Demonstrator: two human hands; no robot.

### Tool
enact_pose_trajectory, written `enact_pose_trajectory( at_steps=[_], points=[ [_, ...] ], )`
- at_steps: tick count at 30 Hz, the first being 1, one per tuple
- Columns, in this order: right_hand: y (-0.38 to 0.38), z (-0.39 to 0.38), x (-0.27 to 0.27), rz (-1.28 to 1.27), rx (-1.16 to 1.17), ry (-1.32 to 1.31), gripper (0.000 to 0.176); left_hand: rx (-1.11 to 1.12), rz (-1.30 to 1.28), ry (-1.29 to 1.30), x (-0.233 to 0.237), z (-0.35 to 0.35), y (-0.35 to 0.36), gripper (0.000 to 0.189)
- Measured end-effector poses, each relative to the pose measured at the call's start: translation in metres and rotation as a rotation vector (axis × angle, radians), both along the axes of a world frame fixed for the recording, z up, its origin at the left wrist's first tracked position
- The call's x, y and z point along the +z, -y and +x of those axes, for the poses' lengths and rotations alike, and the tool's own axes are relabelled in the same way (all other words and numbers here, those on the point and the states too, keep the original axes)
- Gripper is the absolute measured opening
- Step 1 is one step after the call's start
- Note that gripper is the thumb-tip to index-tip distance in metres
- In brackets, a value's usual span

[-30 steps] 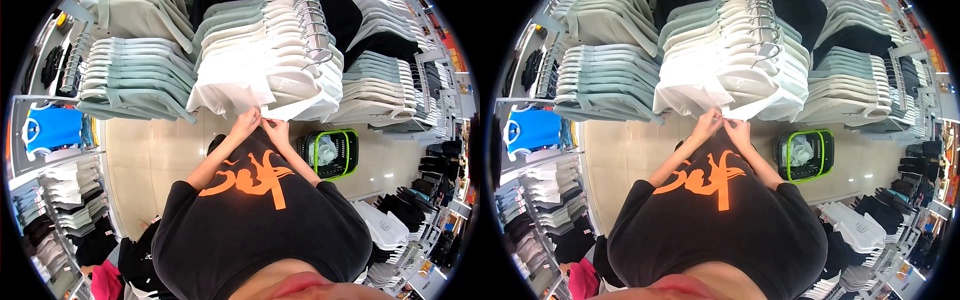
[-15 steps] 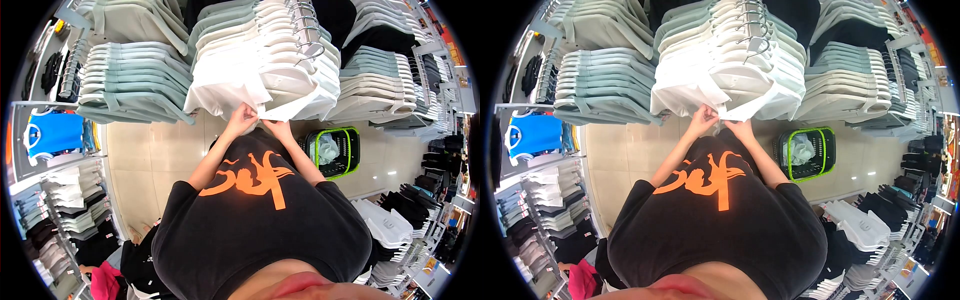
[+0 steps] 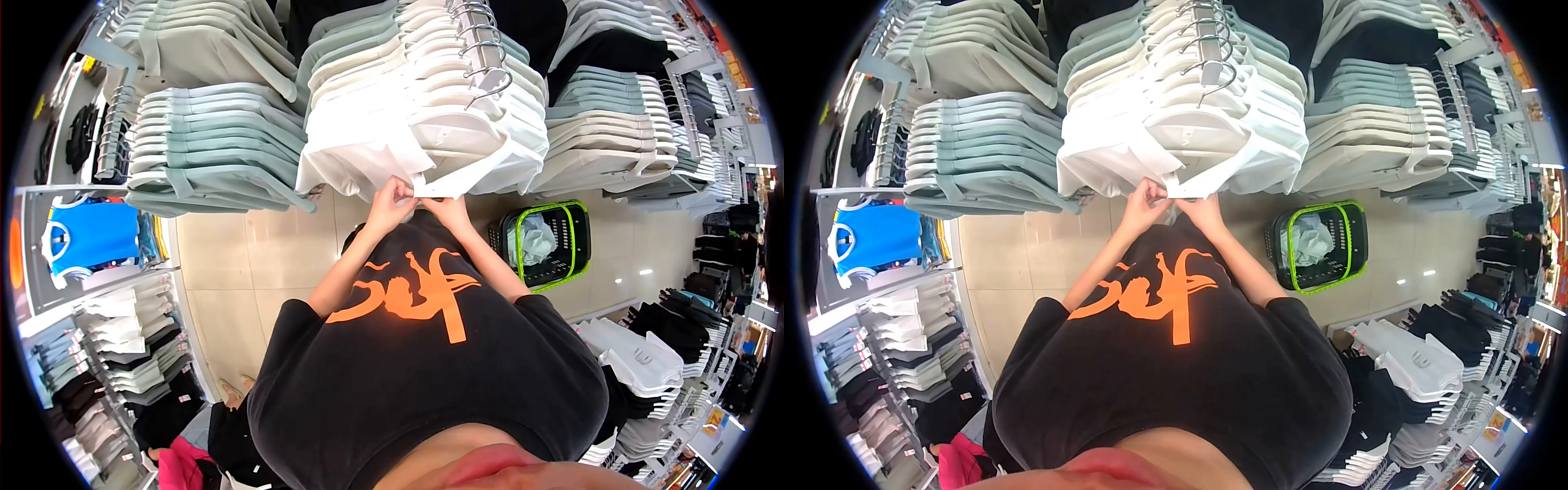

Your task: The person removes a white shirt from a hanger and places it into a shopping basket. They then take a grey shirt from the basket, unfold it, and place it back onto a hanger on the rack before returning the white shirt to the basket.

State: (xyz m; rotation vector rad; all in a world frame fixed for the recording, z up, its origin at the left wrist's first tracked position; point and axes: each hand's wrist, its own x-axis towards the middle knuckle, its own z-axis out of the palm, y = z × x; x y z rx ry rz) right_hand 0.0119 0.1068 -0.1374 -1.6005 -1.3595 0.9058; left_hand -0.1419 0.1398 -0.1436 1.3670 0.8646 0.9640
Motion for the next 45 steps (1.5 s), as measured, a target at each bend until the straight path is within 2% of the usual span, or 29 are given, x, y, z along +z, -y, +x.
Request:
enact_pose_trajectory(
  at_steps=[4, 9, 15, 20, 21, 24, 27, 30, 33, 36, 40, 43, 45],
  points=[
    [0.002, -0.001, 0.006, -0.021, 0.004, -0.035, 0.021, -0.017, 0.106, -0.141, 0.002, -0.001, -0.004, 0.027],
    [0.007, 0.002, 0.005, 0.009, 0.095, 0.113, 0.016, -0.069, 0.138, -0.144, -0.003, 0.0, -0.003, 0.027],
    [0.017, 0.006, -0.012, 0.071, 0.096, 0.111, 0.014, -0.031, 0.072, -0.049, -0.001, 0.005, 0.004, 0.027],
    [0.015, -0.003, -0.024, 0.064, -0.061, -0.02, 0.018, 0.061, 0.106, -0.058, -0.009, 0.007, 0.004, 0.026],
    [0.014, -0.008, -0.019, 0.042, -0.112, -0.056, 0.02, 0.083, 0.116, -0.084, -0.009, 0.006, 0.003, 0.026],
    [0.018, -0.018, 0.002, 0.086, -0.073, -0.067, 0.018, 0.116, 0.18, -0.107, -0.007, 0.006, 0.002, 0.026],
    [0.017, -0.022, 0.016, 0.015, -0.194, -0.15, 0.027, 0.11, 0.224, -0.134, 0.003, 0.007, 0.004, 0.026],
    [0.01, -0.017, 0.005, 0.011, -0.381, -0.289, 0.03, 0.092, 0.257, -0.166, 0.005, 0.007, 0.005, 0.026],
    [0.005, -0.017, -0.005, 0.084, -0.429, -0.452, 0.029, 0.08, 0.247, -0.178, 0.006, 0.007, 0.005, 0.025],
    [0.012, -0.021, -0.007, 0.146, -0.429, -0.505, 0.027, 0.12, 0.262, -0.149, 0.004, 0.01, 0.004, 0.025],
    [0.02, -0.016, -0.01, 0.151, -0.415, -0.422, 0.027, 0.282, 0.154, 0.018, 0.007, 0.031, -0.002, 0.037],
    [0.022, -0.014, -0.01, 0.149, -0.394, -0.411, 0.027, 0.258, 0.114, -0.03, 0.01, 0.042, -0.014, 0.038],
    [0.023, -0.014, -0.01, 0.139, -0.382, -0.37, 0.026, 0.219, 0.094, -0.087, 0.008, 0.047, -0.019, 0.031]
  ],
)
